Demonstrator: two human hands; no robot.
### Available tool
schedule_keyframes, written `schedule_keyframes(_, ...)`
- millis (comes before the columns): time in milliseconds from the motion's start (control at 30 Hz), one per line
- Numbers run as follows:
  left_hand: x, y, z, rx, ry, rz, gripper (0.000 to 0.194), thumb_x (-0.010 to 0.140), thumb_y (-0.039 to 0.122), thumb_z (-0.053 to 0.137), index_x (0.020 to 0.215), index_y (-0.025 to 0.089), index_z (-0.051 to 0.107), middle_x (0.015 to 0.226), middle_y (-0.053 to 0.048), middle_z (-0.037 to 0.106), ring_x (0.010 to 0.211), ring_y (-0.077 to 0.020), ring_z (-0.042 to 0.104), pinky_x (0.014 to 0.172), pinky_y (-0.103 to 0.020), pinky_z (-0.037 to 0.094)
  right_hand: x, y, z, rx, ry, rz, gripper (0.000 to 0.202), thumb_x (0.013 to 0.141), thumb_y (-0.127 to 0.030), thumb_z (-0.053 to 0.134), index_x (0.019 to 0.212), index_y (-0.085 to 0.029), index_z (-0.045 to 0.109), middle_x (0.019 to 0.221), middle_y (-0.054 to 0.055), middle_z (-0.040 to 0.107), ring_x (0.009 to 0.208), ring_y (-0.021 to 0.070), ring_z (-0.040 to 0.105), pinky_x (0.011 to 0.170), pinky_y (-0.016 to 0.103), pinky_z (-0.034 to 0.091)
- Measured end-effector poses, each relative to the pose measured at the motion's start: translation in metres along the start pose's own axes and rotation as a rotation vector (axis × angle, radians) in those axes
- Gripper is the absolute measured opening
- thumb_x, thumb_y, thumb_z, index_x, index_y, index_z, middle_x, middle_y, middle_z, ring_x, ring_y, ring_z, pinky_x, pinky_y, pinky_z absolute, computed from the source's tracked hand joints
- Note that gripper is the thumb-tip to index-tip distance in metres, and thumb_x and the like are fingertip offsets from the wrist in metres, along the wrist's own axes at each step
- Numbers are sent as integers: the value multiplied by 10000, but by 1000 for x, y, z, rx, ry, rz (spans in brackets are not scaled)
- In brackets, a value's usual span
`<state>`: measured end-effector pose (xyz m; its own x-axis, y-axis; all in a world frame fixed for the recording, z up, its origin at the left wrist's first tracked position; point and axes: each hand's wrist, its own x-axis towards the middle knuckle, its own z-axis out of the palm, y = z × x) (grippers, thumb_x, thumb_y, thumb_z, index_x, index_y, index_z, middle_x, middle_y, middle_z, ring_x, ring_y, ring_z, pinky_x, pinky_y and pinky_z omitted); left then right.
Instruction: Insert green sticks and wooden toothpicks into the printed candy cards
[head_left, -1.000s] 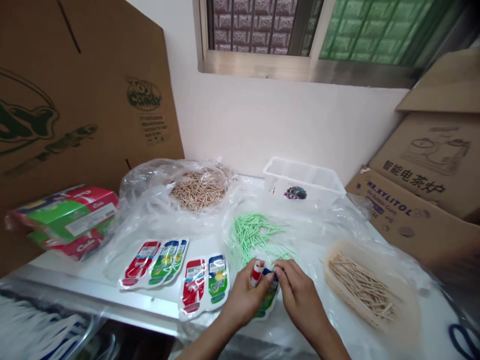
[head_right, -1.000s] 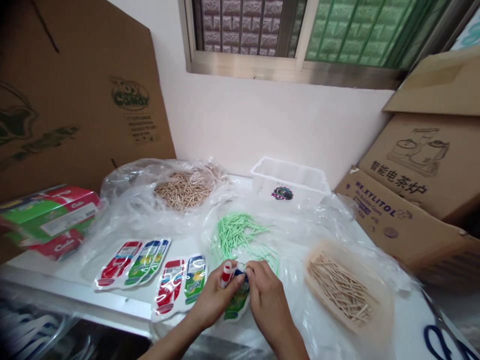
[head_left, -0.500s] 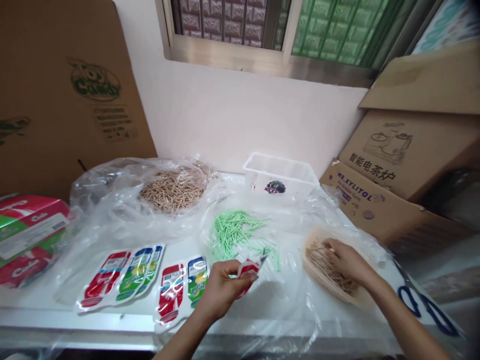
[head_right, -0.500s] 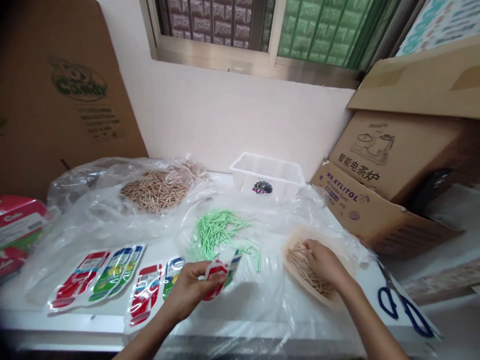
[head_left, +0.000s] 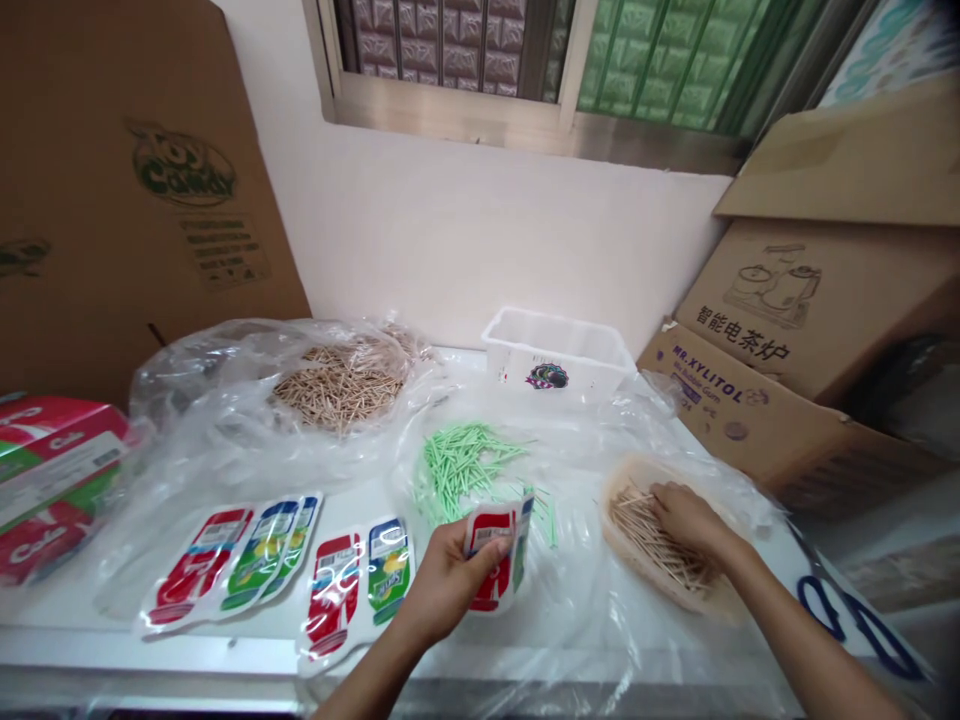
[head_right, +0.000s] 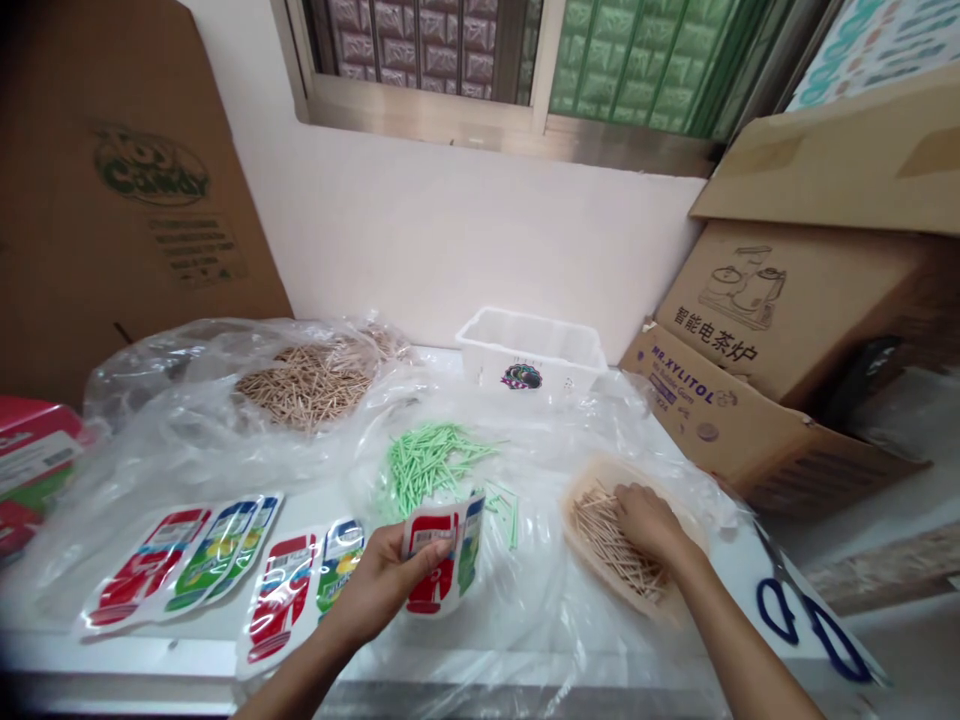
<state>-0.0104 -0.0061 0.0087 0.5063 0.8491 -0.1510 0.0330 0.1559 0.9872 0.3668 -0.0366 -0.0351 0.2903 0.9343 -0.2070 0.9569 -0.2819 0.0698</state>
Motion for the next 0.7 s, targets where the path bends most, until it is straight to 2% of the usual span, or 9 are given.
schedule_keyframes(167,1,3,3,-20,42,9,367,725,506,615,739,143,566,543,19,546,447,-89,471,415,-178,351,-1,-6,6,-6,-12,28,325,804,-256,423,1044,-124,597,1064,166,612,989,270,543,800,345,360)
schedule_keyframes(367,1,6,4,7,31,25,363,729,501,610,715,142,560,545,14,554,463,-92,475,427,-180,359,-1,-15,12,-28,34,80,317,796,-107,371,991,-59,616,1050,222,605,1020,325,522,834,417,338)
schedule_keyframes(467,2,7,3,27,18,42,348,750,484,595,740,137,576,592,-3,585,511,-105,504,458,-188,376,-4,-14,12,1,60,93,307,817,-92,335,962,-85,605,1024,207,615,1001,305,538,822,403,347)
schedule_keyframes(700,10,10,4,12,70,43,362,740,494,604,759,134,574,574,4,576,469,-99,494,448,-193,371,-12,-1,7,117,125,84,311,903,-196,234,1001,-120,520,925,150,630,829,219,592,696,294,371)
